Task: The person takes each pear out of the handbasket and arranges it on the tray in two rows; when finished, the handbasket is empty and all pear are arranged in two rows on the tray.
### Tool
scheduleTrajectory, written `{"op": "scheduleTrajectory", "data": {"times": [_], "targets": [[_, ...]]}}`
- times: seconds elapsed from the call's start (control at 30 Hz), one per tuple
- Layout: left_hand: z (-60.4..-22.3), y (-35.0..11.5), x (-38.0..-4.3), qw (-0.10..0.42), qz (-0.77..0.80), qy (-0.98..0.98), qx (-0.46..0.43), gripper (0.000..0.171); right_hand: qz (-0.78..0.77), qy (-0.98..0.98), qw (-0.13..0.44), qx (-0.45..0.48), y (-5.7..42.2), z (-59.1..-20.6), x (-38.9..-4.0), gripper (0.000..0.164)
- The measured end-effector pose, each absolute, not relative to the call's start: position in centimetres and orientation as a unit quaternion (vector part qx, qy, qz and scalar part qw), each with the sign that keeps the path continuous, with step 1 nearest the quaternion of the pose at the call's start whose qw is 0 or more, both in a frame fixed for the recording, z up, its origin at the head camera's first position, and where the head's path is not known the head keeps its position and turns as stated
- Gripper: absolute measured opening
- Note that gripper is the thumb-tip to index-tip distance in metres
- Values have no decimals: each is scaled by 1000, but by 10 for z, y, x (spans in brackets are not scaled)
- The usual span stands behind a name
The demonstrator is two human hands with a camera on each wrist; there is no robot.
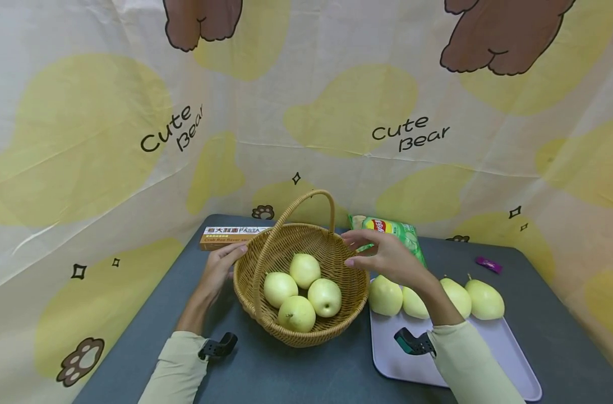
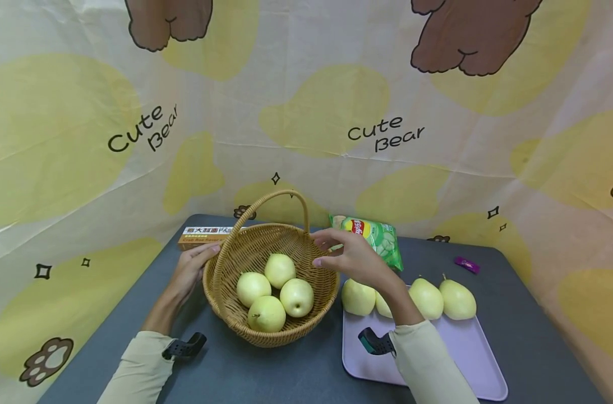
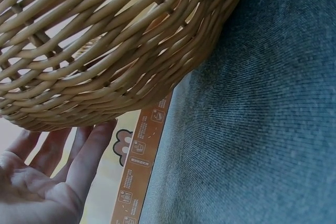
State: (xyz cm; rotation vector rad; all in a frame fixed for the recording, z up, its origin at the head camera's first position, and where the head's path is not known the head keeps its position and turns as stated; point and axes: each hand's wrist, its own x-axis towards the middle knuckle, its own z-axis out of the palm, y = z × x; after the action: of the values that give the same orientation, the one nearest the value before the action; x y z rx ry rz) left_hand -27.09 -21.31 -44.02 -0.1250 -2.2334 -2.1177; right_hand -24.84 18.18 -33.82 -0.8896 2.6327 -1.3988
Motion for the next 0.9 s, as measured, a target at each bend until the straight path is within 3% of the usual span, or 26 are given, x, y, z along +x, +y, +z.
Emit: {"op": "scheduleTrajectory", "data": {"times": [0.53, 0.9], "targets": [[-440, -214, -270, 27, -686, -726, -35, 53, -371, 872, 44, -317, 145, -318, -280, 50], [-441, -213, -272, 29, -685, -727, -35, 54, -384, 861, 102, -319, 123, -315, -304, 55]]}}
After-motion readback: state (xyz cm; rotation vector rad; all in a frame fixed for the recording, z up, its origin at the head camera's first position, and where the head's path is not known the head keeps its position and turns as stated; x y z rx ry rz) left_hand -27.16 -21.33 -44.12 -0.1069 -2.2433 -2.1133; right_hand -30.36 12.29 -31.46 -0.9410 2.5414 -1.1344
